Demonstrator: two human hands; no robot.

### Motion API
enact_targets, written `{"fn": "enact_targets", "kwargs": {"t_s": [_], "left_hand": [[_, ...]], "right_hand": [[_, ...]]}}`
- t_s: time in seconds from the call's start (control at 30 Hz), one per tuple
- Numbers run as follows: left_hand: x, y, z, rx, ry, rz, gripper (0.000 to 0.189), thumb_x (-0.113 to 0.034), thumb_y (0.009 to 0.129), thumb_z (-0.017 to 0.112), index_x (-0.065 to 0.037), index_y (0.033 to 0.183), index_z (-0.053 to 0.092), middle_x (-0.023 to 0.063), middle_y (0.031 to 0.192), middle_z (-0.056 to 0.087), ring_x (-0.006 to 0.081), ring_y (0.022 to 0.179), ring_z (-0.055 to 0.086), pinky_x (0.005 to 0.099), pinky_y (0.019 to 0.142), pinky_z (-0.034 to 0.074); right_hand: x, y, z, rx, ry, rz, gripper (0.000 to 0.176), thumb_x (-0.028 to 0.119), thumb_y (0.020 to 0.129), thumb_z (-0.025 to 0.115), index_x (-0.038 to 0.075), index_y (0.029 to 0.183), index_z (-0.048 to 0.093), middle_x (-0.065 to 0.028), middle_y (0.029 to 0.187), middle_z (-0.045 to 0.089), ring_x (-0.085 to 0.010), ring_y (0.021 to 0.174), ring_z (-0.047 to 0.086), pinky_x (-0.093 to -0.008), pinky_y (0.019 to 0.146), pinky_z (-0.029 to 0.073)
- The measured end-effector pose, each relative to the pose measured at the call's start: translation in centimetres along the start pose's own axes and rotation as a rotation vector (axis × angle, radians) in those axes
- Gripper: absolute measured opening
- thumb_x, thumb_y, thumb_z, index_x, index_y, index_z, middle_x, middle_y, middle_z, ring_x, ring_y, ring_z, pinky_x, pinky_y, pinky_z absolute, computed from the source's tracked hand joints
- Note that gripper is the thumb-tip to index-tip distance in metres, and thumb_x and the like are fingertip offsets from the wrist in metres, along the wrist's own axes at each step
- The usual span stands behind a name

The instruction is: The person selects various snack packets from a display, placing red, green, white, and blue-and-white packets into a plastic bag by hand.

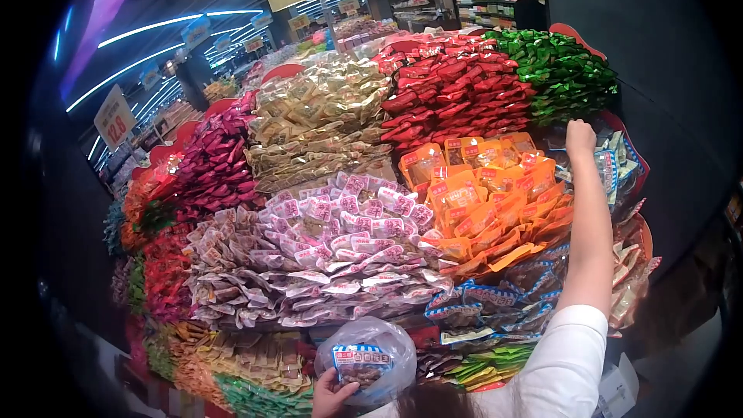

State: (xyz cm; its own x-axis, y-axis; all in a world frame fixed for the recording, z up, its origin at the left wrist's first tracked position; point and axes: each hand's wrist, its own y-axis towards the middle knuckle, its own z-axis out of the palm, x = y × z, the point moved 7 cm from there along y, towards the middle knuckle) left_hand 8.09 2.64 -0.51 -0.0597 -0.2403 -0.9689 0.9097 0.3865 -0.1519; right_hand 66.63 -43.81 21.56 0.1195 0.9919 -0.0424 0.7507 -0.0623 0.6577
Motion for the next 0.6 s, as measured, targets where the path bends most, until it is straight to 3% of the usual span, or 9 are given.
{"fn": "enact_targets", "kwargs": {"t_s": [0.17,0.23,0.27,0.33,0.37,0.43,0.5,0.57,0.6], "left_hand": [[-1.0,-0.3,0.5,-0.036,0.030,0.000,0.045,-0.001,0.084,0.073,0.003,0.125,0.053,0.0077,0.107,0.065,0.0146,0.094,0.063,0.0272,0.079,0.053],[-1.0,-0.3,0.6,-0.036,0.065,-0.001,0.051,-0.001,0.085,0.072,0.002,0.131,0.050,0.0073,0.107,0.065,0.0157,0.097,0.064,0.0276,0.081,0.053],[-1.1,-0.3,0.4,-0.034,0.062,-0.002,0.051,-0.001,0.085,0.072,0.002,0.131,0.050,0.0073,0.107,0.065,0.0157,0.097,0.064,0.0276,0.081,0.053],[-1.9,-0.2,0.5,0.037,0.008,0.021,0.050,0.013,0.081,0.065,0.006,0.128,0.050,0.0123,0.119,0.063,0.0198,0.107,0.063,0.0320,0.096,0.049],[-2.7,-0.3,0.8,0.047,0.023,0.087,0.048,0.009,0.082,0.066,0.004,0.128,0.051,0.0104,0.119,0.063,0.0179,0.107,0.062,0.0312,0.096,0.048],[-4.6,-0.9,1.5,0.056,-0.023,0.096,0.048,0.006,0.083,0.066,0.004,0.128,0.051,0.0103,0.119,0.063,0.0183,0.107,0.062,0.0316,0.097,0.047],[-6.3,-1.3,1.9,0.058,-0.085,0.154,0.043,0.002,0.085,0.067,0.004,0.127,0.054,0.0088,0.119,0.063,0.0165,0.108,0.060,0.0305,0.096,0.046],[-7.5,-1.7,2.0,0.068,-0.094,0.181,0.043,0.001,0.085,0.066,0.003,0.126,0.054,0.0086,0.118,0.063,0.0158,0.108,0.059,0.0303,0.096,0.046],[-7.9,-1.8,2.2,0.074,-0.118,0.157,0.042,0.001,0.086,0.066,0.003,0.126,0.054,0.0085,0.117,0.063,0.0156,0.108,0.059,0.0301,0.096,0.045]], "right_hand": [[-1.3,0.7,1.3,0.105,0.029,0.003,0.018,0.003,0.083,0.056,0.003,0.090,0.072,-0.0151,0.091,0.070,-0.0331,0.090,0.069,-0.0410,0.077,0.058],[-1.1,0.2,1.9,0.335,-0.028,-0.071,0.023,0.003,0.082,0.058,0.003,0.102,0.070,-0.0170,0.109,0.067,-0.0341,0.101,0.065,-0.0428,0.082,0.056],[-0.9,-0.4,1.2,0.334,-0.032,-0.071,0.023,0.003,0.082,0.058,0.003,0.102,0.070,-0.0170,0.109,0.067,-0.0341,0.101,0.065,-0.0428,0.082,0.056],[-1.3,-1.9,-0.6,0.289,-0.023,-0.034,0.037,0.003,0.079,0.062,0.003,0.116,0.063,-0.0164,0.132,0.055,-0.0347,0.112,0.057,-0.0459,0.089,0.052],[-1.0,-2.6,-1.8,0.173,-0.017,-0.041,0.053,0.003,0.076,0.066,0.005,0.128,0.054,-0.0134,0.143,0.044,-0.0345,0.118,0.051,-0.0480,0.092,0.049],[1.4,-5.3,-7.1,-0.082,0.049,-0.150,0.059,0.003,0.073,0.067,0.009,0.130,0.053,-0.0118,0.137,0.049,-0.0333,0.111,0.053,-0.0459,0.089,0.049],[5.0,-9.4,-13.4,-0.258,0.356,-0.352,0.048,0.004,0.075,0.066,0.010,0.122,0.059,-0.0088,0.130,0.055,-0.0311,0.107,0.054,-0.0423,0.090,0.047],[9.2,-15.5,-20.8,-0.201,0.744,-0.498,0.026,0.006,0.080,0.066,0.007,0.107,0.067,-0.0076,0.105,0.067,-0.0294,0.101,0.055,-0.0395,0.090,0.045],[11.0,-18.8,-22.5,-0.063,0.952,-0.501,0.018,0.009,0.084,0.067,0.006,0.102,0.069,-0.0078,0.096,0.069,-0.0286,0.096,0.056,-0.0380,0.089,0.045]]}}
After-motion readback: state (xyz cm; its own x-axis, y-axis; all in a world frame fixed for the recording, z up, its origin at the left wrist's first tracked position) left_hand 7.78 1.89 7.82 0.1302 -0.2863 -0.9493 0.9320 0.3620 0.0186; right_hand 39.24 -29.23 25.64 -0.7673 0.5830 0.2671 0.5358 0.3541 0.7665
